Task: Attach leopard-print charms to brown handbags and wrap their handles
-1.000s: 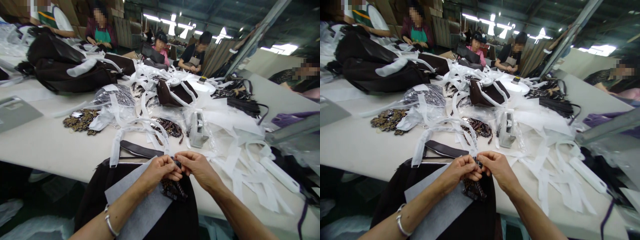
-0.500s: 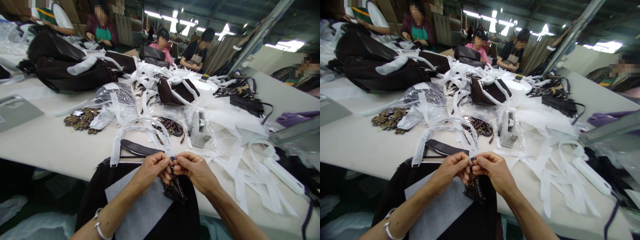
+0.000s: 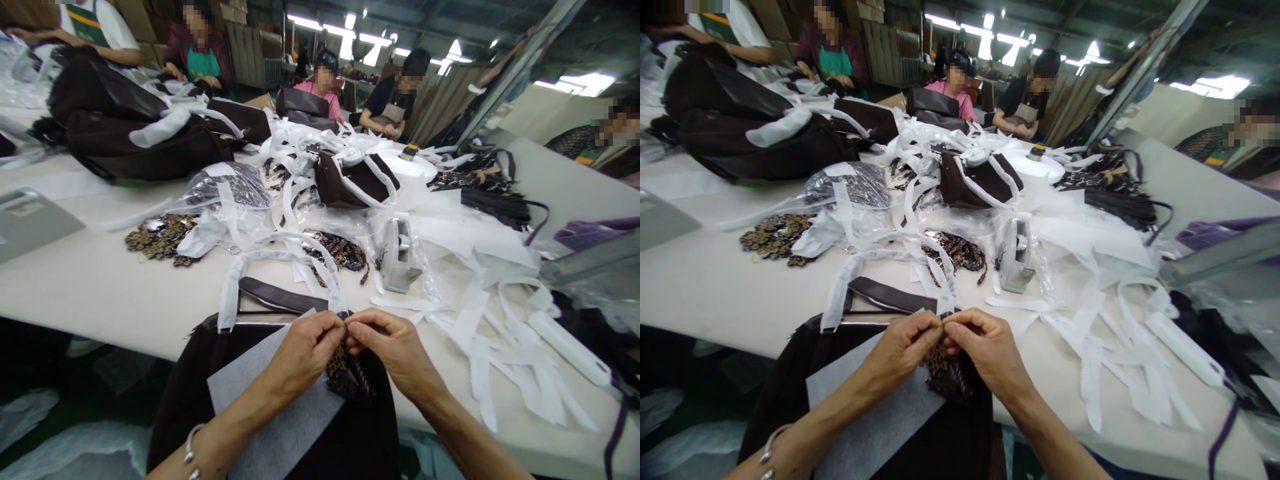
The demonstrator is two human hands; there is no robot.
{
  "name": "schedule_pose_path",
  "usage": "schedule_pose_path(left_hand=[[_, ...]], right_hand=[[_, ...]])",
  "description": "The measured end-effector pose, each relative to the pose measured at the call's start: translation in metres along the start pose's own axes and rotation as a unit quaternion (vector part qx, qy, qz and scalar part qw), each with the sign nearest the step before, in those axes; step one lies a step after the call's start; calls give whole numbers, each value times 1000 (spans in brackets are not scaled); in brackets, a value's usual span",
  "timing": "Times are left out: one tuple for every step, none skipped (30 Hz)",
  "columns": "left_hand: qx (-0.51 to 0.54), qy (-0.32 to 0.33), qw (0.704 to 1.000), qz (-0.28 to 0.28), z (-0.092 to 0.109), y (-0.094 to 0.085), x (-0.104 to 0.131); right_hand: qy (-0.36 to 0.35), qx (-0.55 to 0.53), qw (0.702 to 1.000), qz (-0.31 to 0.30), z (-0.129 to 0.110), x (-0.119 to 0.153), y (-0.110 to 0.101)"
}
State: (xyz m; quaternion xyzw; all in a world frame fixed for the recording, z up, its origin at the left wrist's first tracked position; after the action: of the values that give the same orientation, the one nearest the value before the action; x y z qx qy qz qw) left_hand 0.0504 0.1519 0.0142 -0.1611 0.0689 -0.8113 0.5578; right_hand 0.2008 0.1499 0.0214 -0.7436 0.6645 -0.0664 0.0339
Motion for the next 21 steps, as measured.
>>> schedule_pose_path(left_hand=[[1, -1, 1000, -1, 0, 0, 0], [3, -2, 1000, -2, 0, 0, 0], [4, -3, 1000, -3, 0, 0, 0], [5, -2, 1000, -4, 1, 0, 0], [5, -1, 1000, -3, 1, 0, 0], [4, 0, 1000, -2, 2, 0, -1], [1, 2, 1000, 0, 2, 0, -1], [-3, 6, 1000, 3, 3, 0, -1], [-8, 10, 1000, 7, 3, 0, -1], [-13, 16, 1000, 13, 4, 0, 0], [-20, 22, 999, 20, 4, -1, 1], [-28, 28, 999, 30, 4, -1, 1], [-38, 33, 998, 40, 4, -1, 2], [-50, 37, 997, 47, 4, -1, 3], [-63, 42, 996, 52, 4, 0, 4], [-77, 47, 995, 54, 3, 1, 5], [-87, 53, 993, 53, 3, 2, 5], [-93, 59, 993, 52, 2, 4, 6], [-94, 64, 992, 51, 2, 5, 6], [-91, 69, 992, 52, 2, 5, 6], [-82, 72, 993, 55, 3, 6, 6]], right_hand=[[2, -7, 1000, 6, 1, 0, -1], [3, -12, 1000, 11, 1, 0, -2], [4, -14, 1000, 13, 1, 0, -3], [4, -12, 1000, 13, 2, 0, -3], [5, -9, 1000, 11, 2, 0, -3], [4, -6, 1000, 8, 2, 0, -3], [4, -3, 1000, 3, 3, 1, -2], [1, 3, 1000, -2, 3, 1, -1], [-7, 14, 1000, -6, 3, 2, -1], [-23, 35, 999, -9, 2, 2, 0], [-48, 64, 997, -10, 0, 2, -1], [-80, 99, 992, -9, -3, 3, -1], [-117, 137, 984, -9, -8, 3, -2], [-154, 173, 973, -11, -12, 4, -2], [-186, 203, 961, -17, -16, 5, -2], [-210, 227, 951, -28, -20, 5, -1], [-225, 245, 942, -39, -22, 6, -1], [-226, 255, 939, -47, -23, 6, -1], [-215, 255, 941, -48, -23, 6, -1], [-195, 246, 949, -42, -21, 6, -2], [-169, 228, 958, -31, -17, 6, -3]])
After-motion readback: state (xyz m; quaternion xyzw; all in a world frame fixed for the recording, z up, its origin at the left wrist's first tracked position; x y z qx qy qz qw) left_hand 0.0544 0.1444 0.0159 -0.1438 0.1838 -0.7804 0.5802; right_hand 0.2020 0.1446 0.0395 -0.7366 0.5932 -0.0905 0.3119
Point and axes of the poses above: each hand's wrist, its own x-axis away from the middle knuckle, its own y-axis out of the palm, z = x × y, the point moved 5 cm from there along -x, towards the middle knuckle, and after that the axes turned 14 degrees about -y, right-handed, at the moved point
